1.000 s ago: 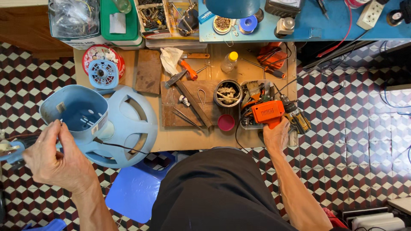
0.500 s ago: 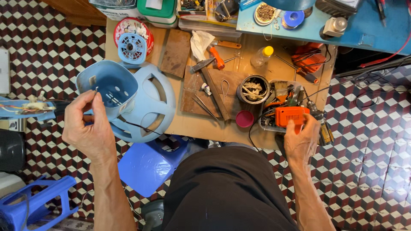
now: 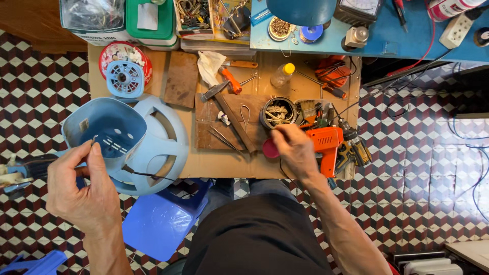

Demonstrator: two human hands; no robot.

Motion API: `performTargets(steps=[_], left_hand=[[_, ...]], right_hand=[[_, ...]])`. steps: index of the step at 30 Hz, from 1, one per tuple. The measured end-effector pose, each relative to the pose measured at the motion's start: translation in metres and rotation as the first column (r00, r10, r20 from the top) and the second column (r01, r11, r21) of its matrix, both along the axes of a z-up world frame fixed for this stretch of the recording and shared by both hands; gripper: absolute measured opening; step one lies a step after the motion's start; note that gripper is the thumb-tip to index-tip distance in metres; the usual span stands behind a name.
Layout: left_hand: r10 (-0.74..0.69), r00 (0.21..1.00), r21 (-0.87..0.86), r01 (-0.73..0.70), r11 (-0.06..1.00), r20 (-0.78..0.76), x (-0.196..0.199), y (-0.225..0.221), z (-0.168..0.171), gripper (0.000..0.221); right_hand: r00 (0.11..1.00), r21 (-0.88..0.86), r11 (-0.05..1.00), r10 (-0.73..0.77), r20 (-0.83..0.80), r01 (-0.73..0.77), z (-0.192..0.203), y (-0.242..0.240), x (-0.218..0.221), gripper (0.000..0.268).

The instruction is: The person disassembles a light blue electric fan, removes the motor, and uses a heat gun to apply heat to the motor's commutator and wiring. They then reassemble the fan components on the workbench.

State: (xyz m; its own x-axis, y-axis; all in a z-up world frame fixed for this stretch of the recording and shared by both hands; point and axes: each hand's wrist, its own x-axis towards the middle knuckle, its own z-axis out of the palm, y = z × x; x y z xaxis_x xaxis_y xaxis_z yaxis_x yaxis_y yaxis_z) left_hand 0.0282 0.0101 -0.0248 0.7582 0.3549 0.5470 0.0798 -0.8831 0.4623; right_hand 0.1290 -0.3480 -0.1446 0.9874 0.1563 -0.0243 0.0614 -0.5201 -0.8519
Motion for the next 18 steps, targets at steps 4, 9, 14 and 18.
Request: performTargets(steps=[4,9,14,18], left_hand=[[0.01,1.0,0.066,-0.009,0.998,-0.02,-0.001,0.0,0.0,0.006],[0.024,0.999,0.057,-0.023,0.998,-0.028,0.003,-0.007,0.006,0.006],[-0.015,0.999,-0.014,0.015,1.0,-0.031,0.018,-0.022,0.019,0.008],[-0.003,1.0,0.014,0.003,1.0,-0.028,0.01,-0.015,0.036,0.013]], right_hand=[[0.955,-0.155,0.945,-0.296,-0.021,0.29,0.017,-0.085,0.028,0.018],[0.881,-0.233,0.849,-0.459,0.119,0.474,0.037,-0.157,0.047,0.016],[0.949,-0.113,0.958,-0.235,0.211,0.262,0.052,-0.105,0.033,0.019],[0.984,0.037,0.998,0.052,0.169,-0.059,0.092,0.02,0.013,0.016]])
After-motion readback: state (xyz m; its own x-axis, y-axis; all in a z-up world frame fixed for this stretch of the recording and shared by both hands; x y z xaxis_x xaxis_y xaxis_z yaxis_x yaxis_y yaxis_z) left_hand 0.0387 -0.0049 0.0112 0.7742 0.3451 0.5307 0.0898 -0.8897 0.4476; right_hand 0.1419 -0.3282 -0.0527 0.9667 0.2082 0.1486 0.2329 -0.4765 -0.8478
